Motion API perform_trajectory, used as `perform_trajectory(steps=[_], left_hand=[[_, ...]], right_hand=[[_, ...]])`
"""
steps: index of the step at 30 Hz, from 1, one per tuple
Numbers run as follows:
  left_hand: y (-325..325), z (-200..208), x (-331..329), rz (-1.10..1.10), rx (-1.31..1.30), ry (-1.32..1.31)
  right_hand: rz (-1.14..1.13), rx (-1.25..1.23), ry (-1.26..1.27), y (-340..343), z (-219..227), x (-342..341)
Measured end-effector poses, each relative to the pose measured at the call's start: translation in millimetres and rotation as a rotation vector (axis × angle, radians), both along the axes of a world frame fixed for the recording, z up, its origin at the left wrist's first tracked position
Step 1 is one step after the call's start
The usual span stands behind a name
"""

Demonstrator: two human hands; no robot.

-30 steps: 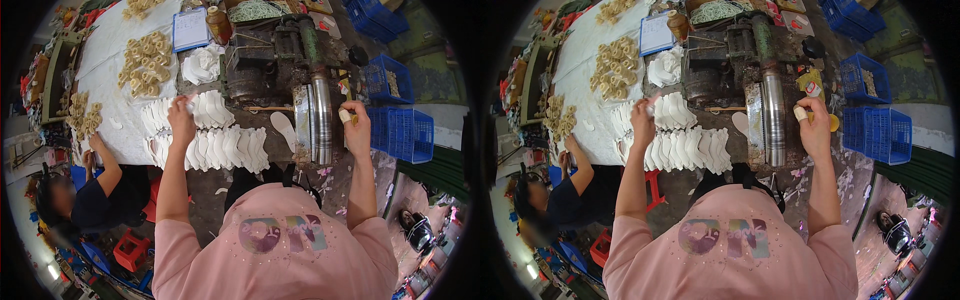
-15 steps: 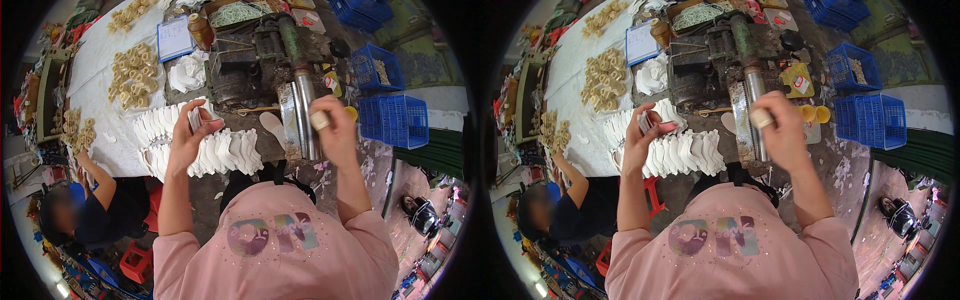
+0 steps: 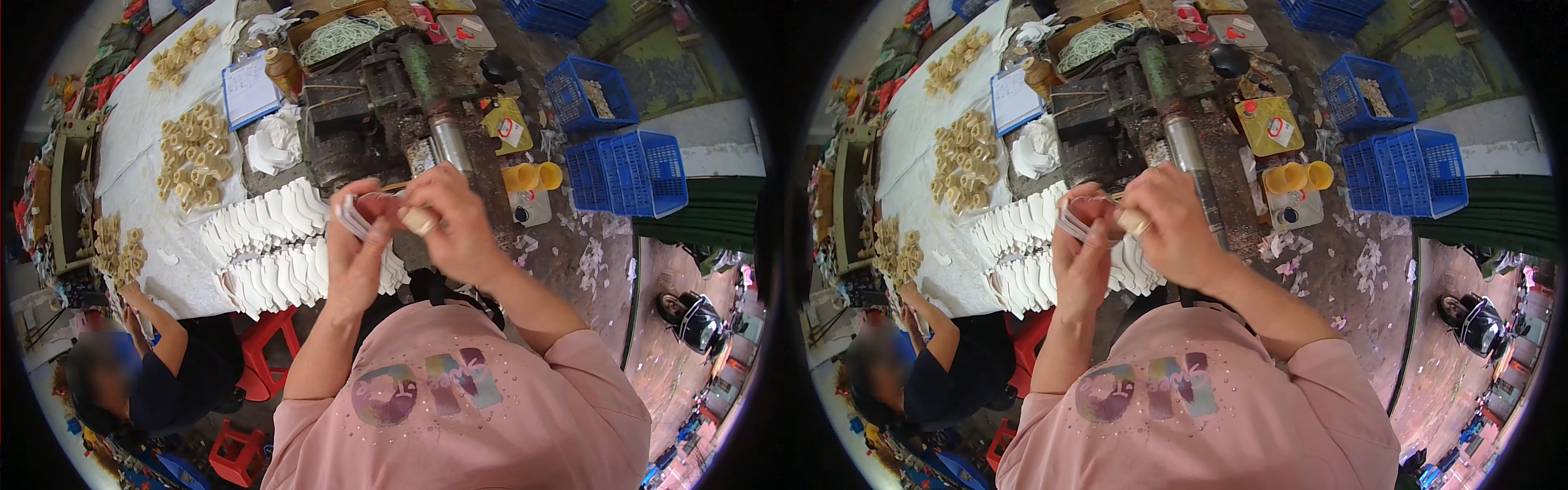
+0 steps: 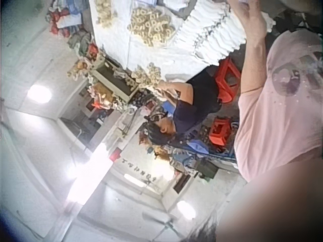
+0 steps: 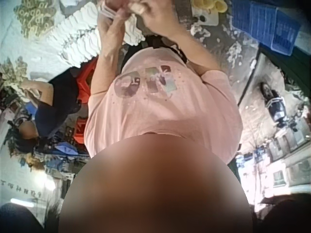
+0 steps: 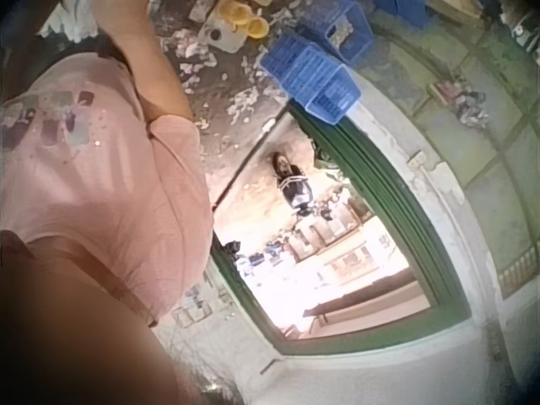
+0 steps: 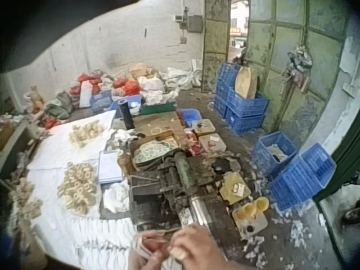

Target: The recorder is applying glue or adhesive to shoe insoles using a roller machine in a shoe manufacturing environment.

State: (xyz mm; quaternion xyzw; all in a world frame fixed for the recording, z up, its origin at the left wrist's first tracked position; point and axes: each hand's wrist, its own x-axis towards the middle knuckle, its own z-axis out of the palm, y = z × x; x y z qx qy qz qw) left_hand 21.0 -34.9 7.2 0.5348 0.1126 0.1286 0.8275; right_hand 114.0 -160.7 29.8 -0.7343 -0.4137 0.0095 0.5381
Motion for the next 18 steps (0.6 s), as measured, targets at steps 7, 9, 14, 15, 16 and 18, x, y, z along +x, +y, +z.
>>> perform_trajectory(steps=[7,9,14,15,16,18], left_hand=[[-1,-11,0,-0.145,0.713,0.319],[-20,-10,3,-0.236,0.898,0.084],[-45,-9,15,-0.306,0.958,0.105],[-44,-10,14,-0.293,0.911,0.130],[-41,-12,13,-0.265,0.850,0.156],[-23,-17,5,-0.201,0.842,0.141]], right_hand=[[-0.234,-0.599,0.043,-91,18,77],[-0.143,-0.845,0.193,-94,3,78],[-0.145,-0.486,-0.056,-89,-25,70],[-0.211,-0.399,-0.050,-90,-26,71],[-0.244,-0.379,0.003,-90,-27,72],[-0.256,-0.323,0.119,-92,-29,73]])
